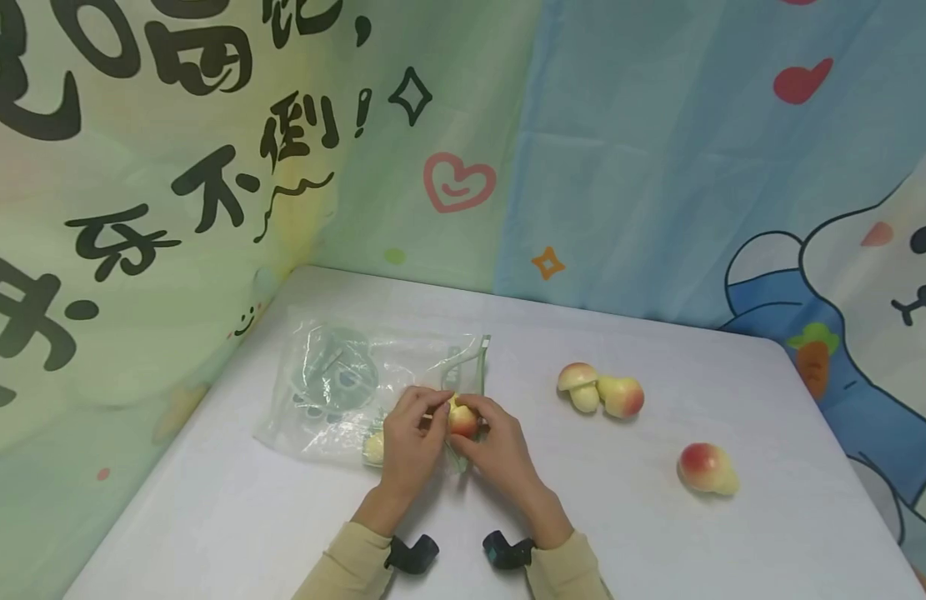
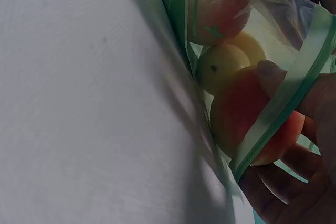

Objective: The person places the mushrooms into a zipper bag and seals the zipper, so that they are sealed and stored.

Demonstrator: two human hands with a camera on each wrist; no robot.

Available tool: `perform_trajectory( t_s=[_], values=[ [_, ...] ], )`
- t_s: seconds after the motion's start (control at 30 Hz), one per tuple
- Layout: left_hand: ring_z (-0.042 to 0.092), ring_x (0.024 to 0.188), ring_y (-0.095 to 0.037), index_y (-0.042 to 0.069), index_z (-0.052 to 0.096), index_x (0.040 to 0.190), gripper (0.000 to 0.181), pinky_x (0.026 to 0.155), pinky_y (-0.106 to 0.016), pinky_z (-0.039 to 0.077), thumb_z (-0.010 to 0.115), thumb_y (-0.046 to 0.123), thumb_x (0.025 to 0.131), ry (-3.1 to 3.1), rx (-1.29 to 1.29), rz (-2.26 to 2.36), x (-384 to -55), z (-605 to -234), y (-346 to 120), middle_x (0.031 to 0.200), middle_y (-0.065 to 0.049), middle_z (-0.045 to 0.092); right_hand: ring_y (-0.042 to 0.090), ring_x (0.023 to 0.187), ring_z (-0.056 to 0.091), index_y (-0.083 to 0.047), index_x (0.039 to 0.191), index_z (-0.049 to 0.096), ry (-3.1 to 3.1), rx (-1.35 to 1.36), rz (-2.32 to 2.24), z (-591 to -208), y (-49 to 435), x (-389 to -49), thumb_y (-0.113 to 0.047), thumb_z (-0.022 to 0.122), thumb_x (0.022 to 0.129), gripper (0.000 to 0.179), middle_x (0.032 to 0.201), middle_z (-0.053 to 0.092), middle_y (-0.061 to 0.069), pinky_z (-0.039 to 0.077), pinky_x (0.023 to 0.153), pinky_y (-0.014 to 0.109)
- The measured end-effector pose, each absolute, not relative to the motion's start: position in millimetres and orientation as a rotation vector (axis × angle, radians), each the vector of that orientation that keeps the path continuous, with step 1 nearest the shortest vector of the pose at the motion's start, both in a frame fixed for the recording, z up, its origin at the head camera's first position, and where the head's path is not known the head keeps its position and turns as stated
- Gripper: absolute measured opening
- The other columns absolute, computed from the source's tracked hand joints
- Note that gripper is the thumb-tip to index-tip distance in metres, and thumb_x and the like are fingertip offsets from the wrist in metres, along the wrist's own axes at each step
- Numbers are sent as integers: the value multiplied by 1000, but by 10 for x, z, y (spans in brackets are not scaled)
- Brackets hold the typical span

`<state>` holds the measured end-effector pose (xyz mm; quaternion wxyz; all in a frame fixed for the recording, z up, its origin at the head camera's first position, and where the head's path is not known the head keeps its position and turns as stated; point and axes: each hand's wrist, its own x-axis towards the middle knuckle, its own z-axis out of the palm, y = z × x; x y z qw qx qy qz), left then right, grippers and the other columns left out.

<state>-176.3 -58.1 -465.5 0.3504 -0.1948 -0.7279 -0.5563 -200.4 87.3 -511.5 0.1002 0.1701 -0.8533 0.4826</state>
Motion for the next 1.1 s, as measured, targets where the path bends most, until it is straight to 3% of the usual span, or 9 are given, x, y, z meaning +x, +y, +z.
perform_trajectory(
  t_s=[0.4, 0.73, 1.1],
  values=[
    [65, 69, -31, -11, 68, 93, 20, 53, -20, 54, 63, -22, 77, -1873, -533, -1433, -1817, -4731, -589, 84, -20, 61, 23, 112, 61, -9, 123, 64, -2506, 594, 1598, -5096, 814, -2021, 7, 75, 78, 49, 123, 64, 6, 57, 83, 32],
    [67, 74, -23, -3, 71, 99, 18, 58, -14, 52, 66, -11, 83, -1896, -516, -1422, -1944, -5019, -607, 89, -13, 63, 24, 111, 62, -10, 124, 64, -2527, 580, 1628, -5137, 809, -2029, 11, 73, 77, 53, 124, 63, 6, 58, 82, 29],
    [66, 74, -20, -3, 71, 99, 12, 60, -15, 53, 62, 0, 90, -1915, -499, -1436, -1940, -5023, -618, 89, -13, 62, 33, 109, 63, -4, 124, 63, -2426, 436, 1811, -5138, 965, -2019, -1, 79, 79, 48, 125, 63, 12, 57, 83, 31]
  ],
)
